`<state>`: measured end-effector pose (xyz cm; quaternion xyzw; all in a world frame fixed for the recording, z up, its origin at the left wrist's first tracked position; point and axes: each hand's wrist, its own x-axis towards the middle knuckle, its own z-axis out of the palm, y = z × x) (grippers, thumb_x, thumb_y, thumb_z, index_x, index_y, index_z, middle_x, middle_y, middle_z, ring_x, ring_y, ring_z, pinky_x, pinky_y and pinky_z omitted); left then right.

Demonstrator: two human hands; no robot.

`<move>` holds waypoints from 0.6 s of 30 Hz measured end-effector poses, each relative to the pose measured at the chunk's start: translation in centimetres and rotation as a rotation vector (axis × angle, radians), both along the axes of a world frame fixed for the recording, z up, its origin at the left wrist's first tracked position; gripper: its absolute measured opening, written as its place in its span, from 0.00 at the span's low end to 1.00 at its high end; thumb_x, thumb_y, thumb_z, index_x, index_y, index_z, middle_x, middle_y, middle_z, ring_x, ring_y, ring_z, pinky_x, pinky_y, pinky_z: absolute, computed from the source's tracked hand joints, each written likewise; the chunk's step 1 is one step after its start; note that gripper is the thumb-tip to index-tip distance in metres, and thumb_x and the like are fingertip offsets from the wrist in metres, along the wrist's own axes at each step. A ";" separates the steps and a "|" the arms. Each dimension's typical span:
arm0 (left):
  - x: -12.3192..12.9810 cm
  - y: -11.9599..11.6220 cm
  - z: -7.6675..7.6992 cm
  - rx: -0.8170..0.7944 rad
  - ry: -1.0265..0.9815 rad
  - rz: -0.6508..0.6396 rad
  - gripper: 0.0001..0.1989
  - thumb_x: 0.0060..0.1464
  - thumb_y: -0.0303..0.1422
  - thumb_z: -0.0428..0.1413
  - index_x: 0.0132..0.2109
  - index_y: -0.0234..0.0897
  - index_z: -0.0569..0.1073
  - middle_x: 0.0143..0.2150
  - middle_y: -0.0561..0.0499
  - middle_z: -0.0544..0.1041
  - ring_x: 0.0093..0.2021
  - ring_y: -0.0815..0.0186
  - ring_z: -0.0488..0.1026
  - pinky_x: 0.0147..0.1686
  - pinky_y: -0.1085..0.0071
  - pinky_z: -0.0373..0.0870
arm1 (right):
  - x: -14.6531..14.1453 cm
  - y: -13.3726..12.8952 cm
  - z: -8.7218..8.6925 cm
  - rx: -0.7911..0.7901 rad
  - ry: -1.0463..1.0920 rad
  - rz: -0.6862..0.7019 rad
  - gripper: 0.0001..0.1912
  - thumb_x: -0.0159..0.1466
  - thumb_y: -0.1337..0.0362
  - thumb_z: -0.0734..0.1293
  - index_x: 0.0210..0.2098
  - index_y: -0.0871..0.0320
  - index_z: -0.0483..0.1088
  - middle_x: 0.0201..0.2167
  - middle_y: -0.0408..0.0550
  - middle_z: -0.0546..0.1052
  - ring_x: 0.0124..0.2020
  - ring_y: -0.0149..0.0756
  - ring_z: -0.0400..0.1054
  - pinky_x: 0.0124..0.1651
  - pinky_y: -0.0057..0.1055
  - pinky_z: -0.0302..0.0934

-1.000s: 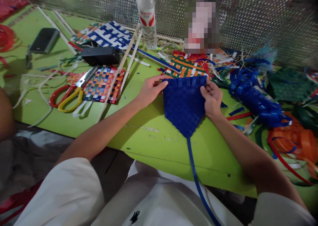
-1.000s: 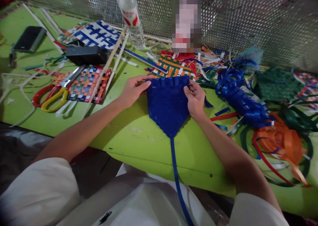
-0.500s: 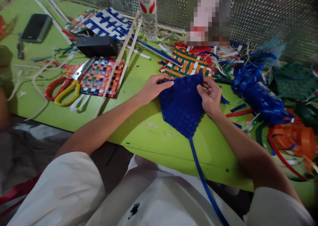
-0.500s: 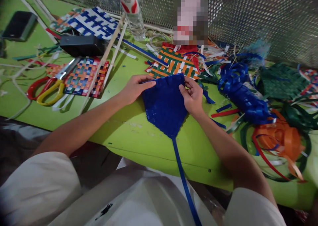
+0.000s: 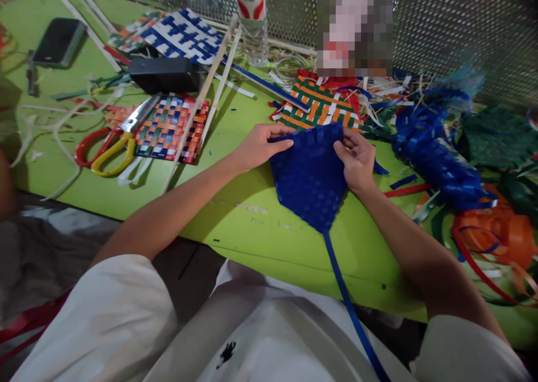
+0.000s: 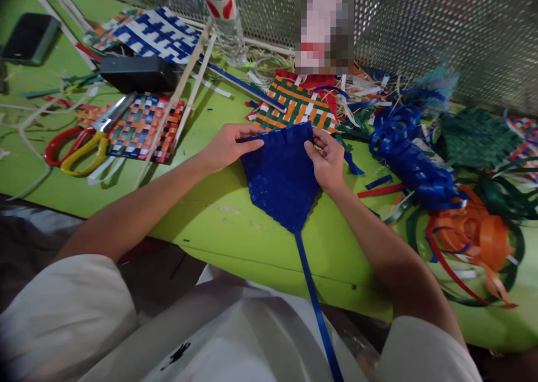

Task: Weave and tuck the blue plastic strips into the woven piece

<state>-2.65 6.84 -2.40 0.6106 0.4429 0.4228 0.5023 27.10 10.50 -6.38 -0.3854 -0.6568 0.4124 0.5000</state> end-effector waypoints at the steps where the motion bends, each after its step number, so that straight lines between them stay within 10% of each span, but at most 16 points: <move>1: 0.0 0.0 0.0 -0.012 -0.010 -0.008 0.19 0.61 0.41 0.70 0.54 0.35 0.87 0.56 0.42 0.89 0.55 0.55 0.86 0.56 0.60 0.82 | 0.0 0.0 0.0 0.000 0.004 0.003 0.26 0.70 0.41 0.80 0.60 0.45 0.83 0.58 0.53 0.88 0.59 0.58 0.85 0.63 0.62 0.81; 18: 1.6 -2.5 2.0 0.103 0.305 0.172 0.05 0.54 0.33 0.62 0.38 0.38 0.80 0.35 0.51 0.83 0.36 0.63 0.76 0.37 0.64 0.67 | -1.6 -2.0 1.5 0.143 -0.086 -0.035 0.26 0.72 0.36 0.76 0.59 0.47 0.82 0.52 0.55 0.89 0.52 0.55 0.86 0.52 0.54 0.85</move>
